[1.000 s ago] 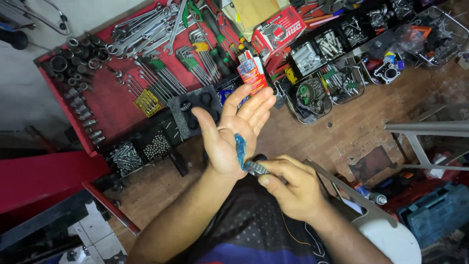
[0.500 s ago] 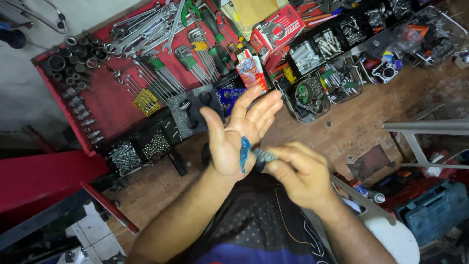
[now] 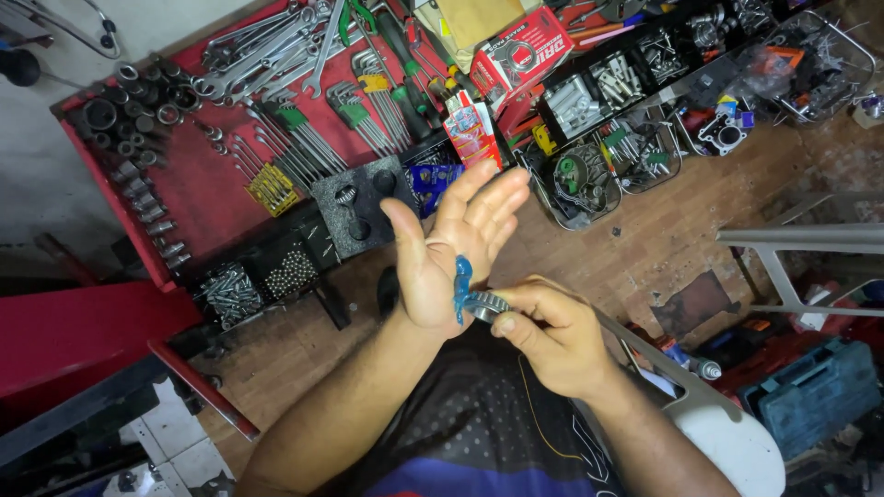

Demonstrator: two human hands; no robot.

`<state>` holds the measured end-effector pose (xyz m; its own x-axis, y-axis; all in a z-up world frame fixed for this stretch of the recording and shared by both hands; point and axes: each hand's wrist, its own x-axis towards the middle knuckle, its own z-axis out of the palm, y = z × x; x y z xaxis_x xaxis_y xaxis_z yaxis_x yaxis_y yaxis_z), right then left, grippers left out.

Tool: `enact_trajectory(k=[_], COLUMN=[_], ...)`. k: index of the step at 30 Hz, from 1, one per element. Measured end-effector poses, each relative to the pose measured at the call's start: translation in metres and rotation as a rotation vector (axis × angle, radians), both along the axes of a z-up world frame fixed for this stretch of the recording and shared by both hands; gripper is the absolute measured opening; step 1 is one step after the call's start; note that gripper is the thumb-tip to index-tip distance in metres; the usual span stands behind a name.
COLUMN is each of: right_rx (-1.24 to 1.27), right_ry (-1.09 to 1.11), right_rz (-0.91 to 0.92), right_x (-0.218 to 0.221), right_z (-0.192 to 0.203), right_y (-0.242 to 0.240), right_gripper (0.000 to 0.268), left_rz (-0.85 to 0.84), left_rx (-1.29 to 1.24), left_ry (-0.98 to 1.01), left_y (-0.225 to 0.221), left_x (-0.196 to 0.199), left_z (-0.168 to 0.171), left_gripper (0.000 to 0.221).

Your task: The person opens a blue grease packet, squeezes grease onto their palm, and uses a small metal bearing to scoop and spread the grease over its surfaces. The person then sits on the floor and continues applying grease to the bearing.

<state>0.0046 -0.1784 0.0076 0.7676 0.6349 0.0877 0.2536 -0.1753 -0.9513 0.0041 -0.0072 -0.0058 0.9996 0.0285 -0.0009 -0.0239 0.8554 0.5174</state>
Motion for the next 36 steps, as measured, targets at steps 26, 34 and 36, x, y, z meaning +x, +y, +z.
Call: enact_trajectory(k=[26,34,36], right_rx=[0.142,0.064,-0.003], right_ry=[-0.159,-0.581,-0.71], right_rz=[-0.192,-0.014,0.079], right_x=[-0.009,-0.003,0.001], right_z=[-0.018,-0.002,0.011], right_y=[0.011,0.009,0.007], right_gripper=[0.02,0.026,0.027], left_rz=[0.524,0.504,0.495], left_rx=[-0.035,0.044,0.079], left_ry=[0.016,-0.01,-0.007], left_y=[-0.014,-0.014,-0.013], left_x=[0.002,-0.003,-0.006], left_z=[-0.009,0.006,0.013], left_gripper=[0.088,0.091,0.087])
